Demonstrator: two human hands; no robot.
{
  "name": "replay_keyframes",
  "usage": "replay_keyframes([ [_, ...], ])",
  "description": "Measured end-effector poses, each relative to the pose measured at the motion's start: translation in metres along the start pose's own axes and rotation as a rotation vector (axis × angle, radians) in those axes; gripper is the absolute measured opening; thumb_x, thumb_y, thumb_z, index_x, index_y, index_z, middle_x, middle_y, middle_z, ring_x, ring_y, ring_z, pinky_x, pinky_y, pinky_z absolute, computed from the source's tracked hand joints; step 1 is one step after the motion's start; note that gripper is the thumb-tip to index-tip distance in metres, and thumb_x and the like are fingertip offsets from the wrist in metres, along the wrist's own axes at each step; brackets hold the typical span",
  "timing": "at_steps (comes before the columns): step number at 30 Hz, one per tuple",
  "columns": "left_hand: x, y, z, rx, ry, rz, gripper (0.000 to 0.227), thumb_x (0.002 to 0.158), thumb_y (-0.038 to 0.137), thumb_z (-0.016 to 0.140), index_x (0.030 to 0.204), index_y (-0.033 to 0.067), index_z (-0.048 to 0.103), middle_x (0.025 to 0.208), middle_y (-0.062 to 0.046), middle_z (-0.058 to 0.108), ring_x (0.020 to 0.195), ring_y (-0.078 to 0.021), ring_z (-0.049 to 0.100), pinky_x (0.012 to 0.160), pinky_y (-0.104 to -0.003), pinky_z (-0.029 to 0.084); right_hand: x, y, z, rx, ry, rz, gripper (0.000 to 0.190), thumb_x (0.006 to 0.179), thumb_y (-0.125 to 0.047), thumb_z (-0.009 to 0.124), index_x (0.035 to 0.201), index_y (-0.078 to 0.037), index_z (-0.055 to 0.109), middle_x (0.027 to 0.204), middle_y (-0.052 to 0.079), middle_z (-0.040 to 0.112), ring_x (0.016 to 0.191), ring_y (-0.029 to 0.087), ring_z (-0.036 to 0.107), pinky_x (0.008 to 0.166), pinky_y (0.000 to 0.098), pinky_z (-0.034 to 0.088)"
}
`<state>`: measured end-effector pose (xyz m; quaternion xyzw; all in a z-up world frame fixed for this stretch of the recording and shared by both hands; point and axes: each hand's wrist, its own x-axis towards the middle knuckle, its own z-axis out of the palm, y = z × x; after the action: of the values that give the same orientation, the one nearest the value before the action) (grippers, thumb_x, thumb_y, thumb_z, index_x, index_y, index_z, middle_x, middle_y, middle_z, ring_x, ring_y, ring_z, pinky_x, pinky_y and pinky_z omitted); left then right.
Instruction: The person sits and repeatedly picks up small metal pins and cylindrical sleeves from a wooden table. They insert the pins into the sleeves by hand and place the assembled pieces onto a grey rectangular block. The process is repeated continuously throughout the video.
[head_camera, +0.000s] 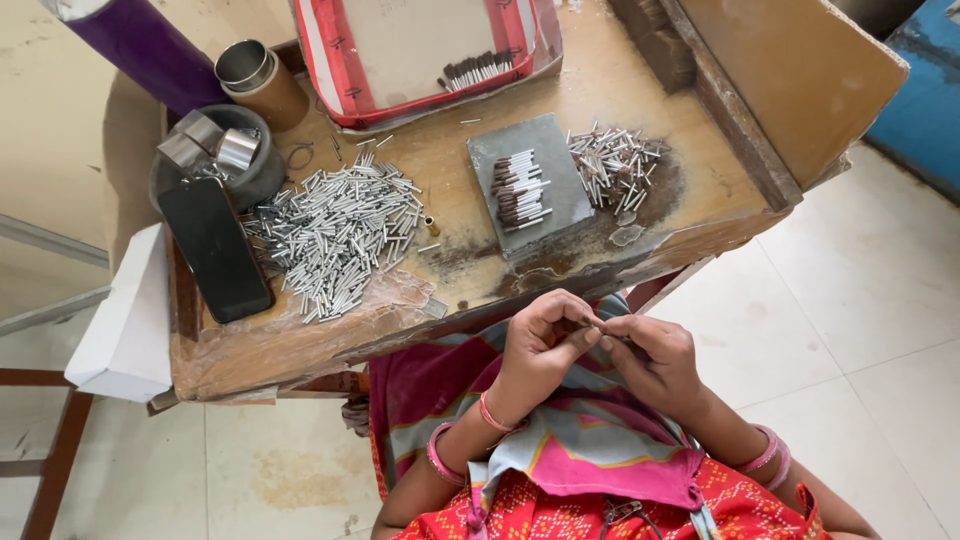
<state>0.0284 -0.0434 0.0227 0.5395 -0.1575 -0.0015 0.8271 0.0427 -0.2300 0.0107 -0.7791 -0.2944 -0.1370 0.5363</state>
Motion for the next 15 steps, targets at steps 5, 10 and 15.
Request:
replay_keyframes([
  [5, -0.003, 0.017, 0.006, 0.152, 0.035, -0.029, 0.009, 0.097, -0.010, 0.063, 0.102, -0.0023, 0.062, 0.091, -0.002, 0.066, 0.085, -0.0063, 0.064, 0.078, -0.022, 0.055, -0.002, 0.005, -0.003, 0.026, -0.049, 0.052, 0.010, 0.084, -0.001, 0.070, 0.094, -0.001, 0.069, 0.067, 0.005, 0.061, 0.051, 0.011, 0.057, 0.049, 0.0254, 0.044],
  [10, -0.007, 0.013, 0.005, 0.264, 0.058, 0.027, 0.007, 0.099, -0.009, 0.064, 0.099, -0.0027, 0.061, 0.086, -0.002, 0.067, 0.081, -0.0053, 0.063, 0.074, -0.022, 0.055, -0.005, 0.006, -0.003, -0.002, -0.090, 0.042, 0.011, 0.079, 0.001, 0.070, 0.090, -0.001, 0.068, 0.063, 0.006, 0.056, 0.049, 0.013, 0.051, 0.048, 0.0274, 0.041],
  [15, -0.004, 0.018, 0.006, 0.251, 0.058, -0.004, 0.009, 0.097, -0.008, 0.066, 0.100, -0.0013, 0.061, 0.087, -0.001, 0.066, 0.080, -0.0038, 0.062, 0.070, -0.021, 0.053, 0.000, -0.001, -0.004, 0.023, -0.076, 0.016, 0.008, 0.086, 0.000, 0.068, 0.095, -0.001, 0.067, 0.069, 0.007, 0.064, 0.055, 0.013, 0.064, 0.051, 0.0274, 0.049],
])
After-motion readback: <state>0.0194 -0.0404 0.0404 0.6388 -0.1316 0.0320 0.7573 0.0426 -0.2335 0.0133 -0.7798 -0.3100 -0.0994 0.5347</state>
